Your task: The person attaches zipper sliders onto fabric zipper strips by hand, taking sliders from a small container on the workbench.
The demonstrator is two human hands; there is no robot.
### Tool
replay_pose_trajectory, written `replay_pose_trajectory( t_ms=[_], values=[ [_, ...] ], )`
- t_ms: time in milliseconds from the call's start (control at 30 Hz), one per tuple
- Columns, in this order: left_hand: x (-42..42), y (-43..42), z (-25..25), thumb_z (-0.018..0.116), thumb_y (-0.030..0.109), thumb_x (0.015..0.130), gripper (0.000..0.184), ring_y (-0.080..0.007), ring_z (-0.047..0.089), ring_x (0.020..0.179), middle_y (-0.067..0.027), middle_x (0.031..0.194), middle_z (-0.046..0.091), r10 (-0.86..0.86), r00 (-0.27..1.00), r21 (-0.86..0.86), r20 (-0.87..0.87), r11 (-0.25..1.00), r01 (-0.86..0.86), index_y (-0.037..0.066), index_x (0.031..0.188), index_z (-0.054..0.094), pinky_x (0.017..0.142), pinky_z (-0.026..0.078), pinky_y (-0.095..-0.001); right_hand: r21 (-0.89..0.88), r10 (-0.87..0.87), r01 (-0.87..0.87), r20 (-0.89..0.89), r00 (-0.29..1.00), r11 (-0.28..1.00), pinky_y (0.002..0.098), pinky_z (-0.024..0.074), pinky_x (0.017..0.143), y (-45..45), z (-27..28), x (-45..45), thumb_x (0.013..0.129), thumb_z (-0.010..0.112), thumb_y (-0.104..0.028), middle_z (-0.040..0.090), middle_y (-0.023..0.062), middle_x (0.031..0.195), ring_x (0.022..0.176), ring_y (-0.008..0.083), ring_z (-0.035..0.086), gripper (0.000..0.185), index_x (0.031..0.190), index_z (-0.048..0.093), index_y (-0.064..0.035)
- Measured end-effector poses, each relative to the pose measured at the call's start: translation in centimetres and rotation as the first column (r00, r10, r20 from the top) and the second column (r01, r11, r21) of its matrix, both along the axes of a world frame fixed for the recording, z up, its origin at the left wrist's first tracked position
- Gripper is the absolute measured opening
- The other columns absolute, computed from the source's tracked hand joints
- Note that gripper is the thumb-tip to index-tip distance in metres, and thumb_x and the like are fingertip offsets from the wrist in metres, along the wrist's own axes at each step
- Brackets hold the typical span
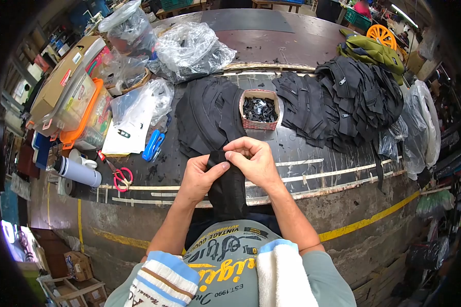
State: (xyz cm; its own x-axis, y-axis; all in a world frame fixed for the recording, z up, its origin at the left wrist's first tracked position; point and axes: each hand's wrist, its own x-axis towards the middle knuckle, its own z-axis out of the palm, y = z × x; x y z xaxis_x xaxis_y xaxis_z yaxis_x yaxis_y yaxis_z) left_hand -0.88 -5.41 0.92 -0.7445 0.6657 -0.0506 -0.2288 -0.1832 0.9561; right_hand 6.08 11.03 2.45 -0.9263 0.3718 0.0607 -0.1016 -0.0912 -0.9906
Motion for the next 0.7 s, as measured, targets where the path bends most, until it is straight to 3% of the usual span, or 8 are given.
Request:
replay_pose_trajectory(
  t_ms=[167, 300, 500, 667, 700],
  values=[
    [-0.5, 0.3, -0.9, 0.072, 0.006, 0.093, 0.01, -0.0035, 0.053, 0.063, 0.0001, 0.075, 0.069, 0.048, 0.996, 0.016, -0.069, 0.999, -0.047, -0.003, 0.089, 0.074, 0.056, 0.044, -0.0172, 0.121, 0.055, -0.072, 0.136, 0.989, 0.99, 0.0152, 0.0406, 0.063, 0.2, -0.8, 0.1, 0.09, 0.061, 0.003, 0.072, 0.0033, 0.086, 0.07, 0.0039, 0.056, 0.022, 0.106, 0.076, 0.0002],
    [-1.0, -0.1, -1.2, 0.073, 0.006, 0.093, 0.01, -0.0044, 0.055, 0.063, -0.0013, 0.077, 0.071, -0.007, 0.999, -0.039, 0.042, 0.999, 0.009, -0.003, 0.089, 0.073, 0.056, 0.046, -0.0176, -0.389, 0.176, -0.107, 0.145, 0.974, 0.915, 0.016, 0.0425, 0.062, 1.4, -2.3, -0.2, 0.091, 0.062, 0.001, 0.071, 0.0028, 0.087, 0.07, 0.0047, 0.057, 0.019, 0.105, 0.075, -0.0004],
    [-1.4, 0.0, -1.1, 0.074, 0.008, 0.093, 0.01, -0.0045, 0.056, 0.065, -0.0012, 0.08, 0.071, -0.063, 0.988, -0.031, 0.14, 0.997, 0.068, -0.001, 0.09, 0.072, 0.059, 0.047, -0.0178, -0.575, 0.164, -0.061, 0.13, 0.978, 0.816, 0.017, 0.0442, 0.062, 2.7, -3.6, -1.1, 0.092, 0.062, 0.001, 0.071, 0.0027, 0.089, 0.071, 0.0054, 0.058, 0.014, 0.101, 0.073, -0.0007],
    [-1.8, 0.7, -0.7, 0.074, 0.011, 0.094, 0.011, -0.0053, 0.057, 0.069, -0.0002, 0.084, 0.07, 0.041, 0.998, -0.063, -0.042, 0.997, -0.043, 0.001, 0.092, 0.071, 0.064, 0.046, -0.0179, -0.496, 0.182, -0.133, 0.053, 0.982, 0.858, 0.0156, 0.0411, 0.057, 1.0, -3.3, -0.5, 0.091, 0.062, 0.005, 0.071, 0.001, 0.089, 0.064, 0.0036, 0.055, 0.014, 0.094, 0.074, -0.0017],
    [-1.9, 0.7, -0.7, 0.074, 0.012, 0.094, 0.012, -0.0054, 0.056, 0.069, 0.0002, 0.085, 0.07, 0.137, 0.957, -0.106, -0.254, 0.98, -0.169, 0.001, 0.093, 0.071, 0.064, 0.045, -0.018, -0.43, 0.125, -0.102, 0.024, 0.992, 0.897, 0.0154, 0.041, 0.057, 0.8, -2.8, -0.5, 0.091, 0.063, 0.005, 0.071, 0.0009, 0.088, 0.063, 0.0033, 0.054, 0.013, 0.093, 0.074, -0.0017]
  ],
)
